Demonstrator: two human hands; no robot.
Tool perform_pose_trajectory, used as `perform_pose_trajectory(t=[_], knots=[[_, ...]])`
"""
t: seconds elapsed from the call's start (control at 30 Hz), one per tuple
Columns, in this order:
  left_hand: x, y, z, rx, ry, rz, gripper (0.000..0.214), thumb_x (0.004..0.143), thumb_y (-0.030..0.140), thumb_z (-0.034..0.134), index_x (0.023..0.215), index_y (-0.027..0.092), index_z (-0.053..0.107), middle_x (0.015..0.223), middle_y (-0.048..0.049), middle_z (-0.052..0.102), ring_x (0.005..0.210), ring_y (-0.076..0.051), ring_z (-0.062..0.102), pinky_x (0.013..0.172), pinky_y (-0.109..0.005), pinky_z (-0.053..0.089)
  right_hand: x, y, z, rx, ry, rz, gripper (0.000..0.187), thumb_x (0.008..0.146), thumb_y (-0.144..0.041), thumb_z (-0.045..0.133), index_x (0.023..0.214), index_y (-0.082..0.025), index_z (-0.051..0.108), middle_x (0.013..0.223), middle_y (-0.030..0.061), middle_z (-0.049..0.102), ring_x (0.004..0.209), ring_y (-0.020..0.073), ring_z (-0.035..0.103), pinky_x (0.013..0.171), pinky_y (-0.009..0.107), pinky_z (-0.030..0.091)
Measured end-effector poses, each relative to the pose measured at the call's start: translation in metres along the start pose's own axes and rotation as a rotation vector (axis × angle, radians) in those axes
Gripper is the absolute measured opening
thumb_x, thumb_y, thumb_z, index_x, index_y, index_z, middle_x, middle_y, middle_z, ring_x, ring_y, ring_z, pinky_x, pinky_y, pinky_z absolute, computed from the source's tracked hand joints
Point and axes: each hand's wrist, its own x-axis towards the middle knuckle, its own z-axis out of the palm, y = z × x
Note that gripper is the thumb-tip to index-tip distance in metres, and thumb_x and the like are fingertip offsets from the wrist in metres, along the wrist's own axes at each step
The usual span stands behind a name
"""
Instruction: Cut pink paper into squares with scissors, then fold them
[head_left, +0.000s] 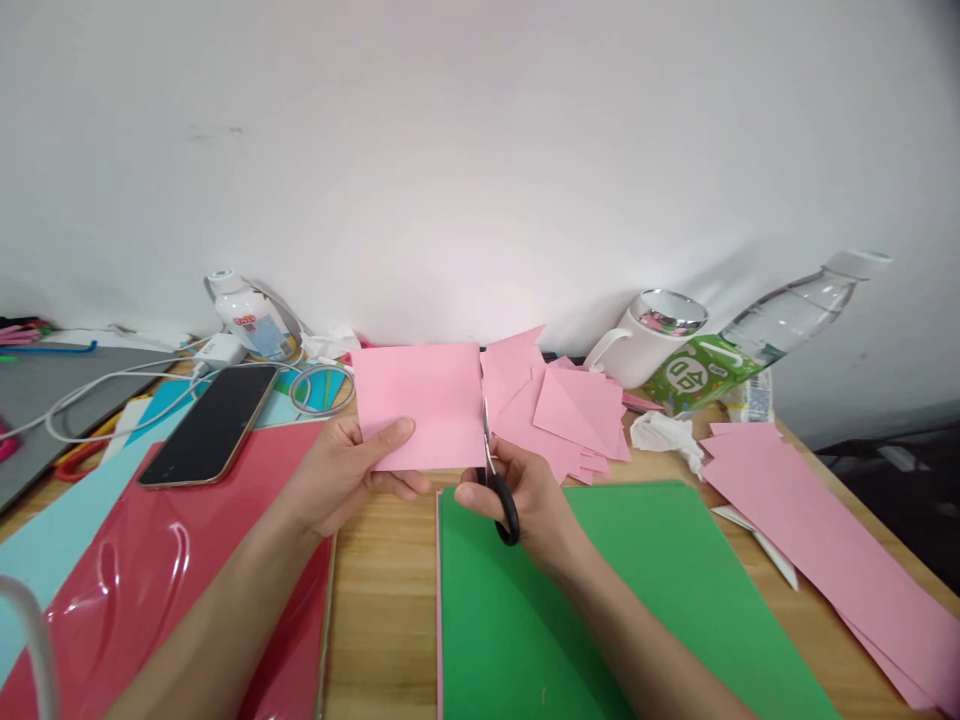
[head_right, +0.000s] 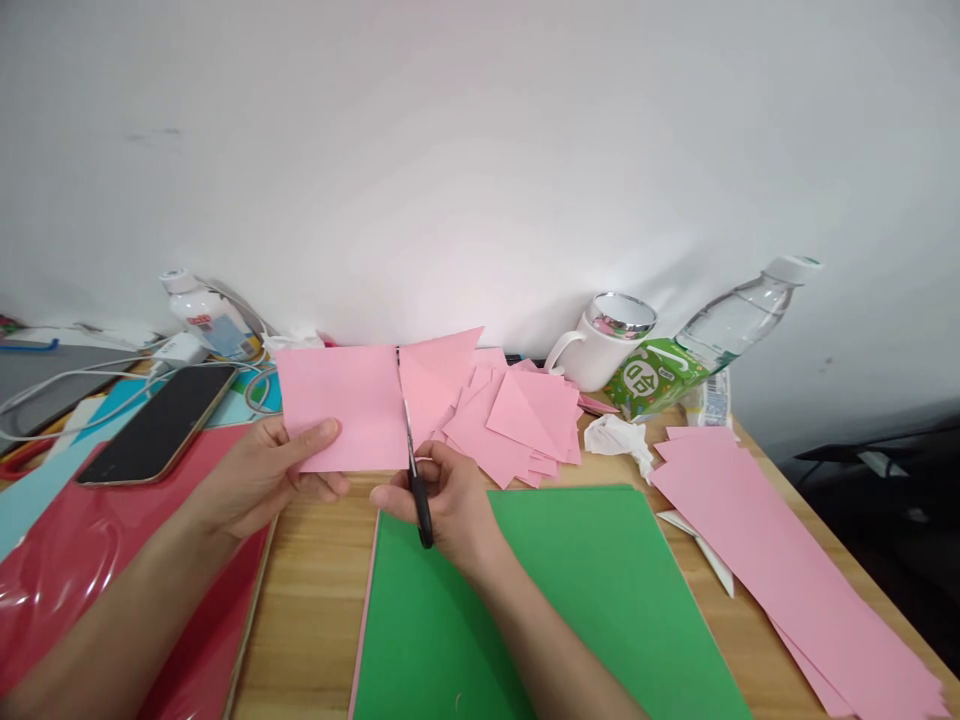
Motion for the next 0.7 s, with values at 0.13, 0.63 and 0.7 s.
perform_pose_trajectory(t=[0.13,0.63,0.7], knots=[[-0.002,0.0009,0.0026,0.03,-0.002,0.012,0.019,0.071,0.029,0.07,0.074,0.01,0.065,0.053,-0.0078,0.069,0.045,-0.016,0.065,0.042,-0.019,0.053,-0.0008,-0.0011,0.0022,0.025,0.014,0.0,0.05,0.043,-0.042,0.084,0.072,-0.017,0.051,0.06,-0.0035,0.052,0.054,0.0086,0.042,0.051,0.022,0.035],[-0.0021,0.0029,0.0035,-0.036,0.006,-0.056,0.019,0.067,0.027,0.073,0.069,0.01,0.065,0.043,-0.006,0.064,0.031,-0.014,0.056,0.032,-0.019,0.049,0.0,0.001,0.002,0.01,0.015,-0.011,0.05,0.043,-0.046,0.082,0.07,-0.018,0.05,0.062,-0.0027,0.052,0.056,0.0099,0.045,0.053,0.023,0.038],[-0.0023,0.0028,0.0034,-0.035,0.007,-0.058,0.02,0.066,0.028,0.074,0.069,0.01,0.066,0.043,-0.0062,0.064,0.031,-0.014,0.056,0.032,-0.019,0.049,0.0003,-0.0002,0.0024,0.0,0.026,-0.005,0.05,0.042,-0.045,0.083,0.069,-0.017,0.05,0.06,-0.0036,0.051,0.054,0.0093,0.044,0.051,0.023,0.037]])
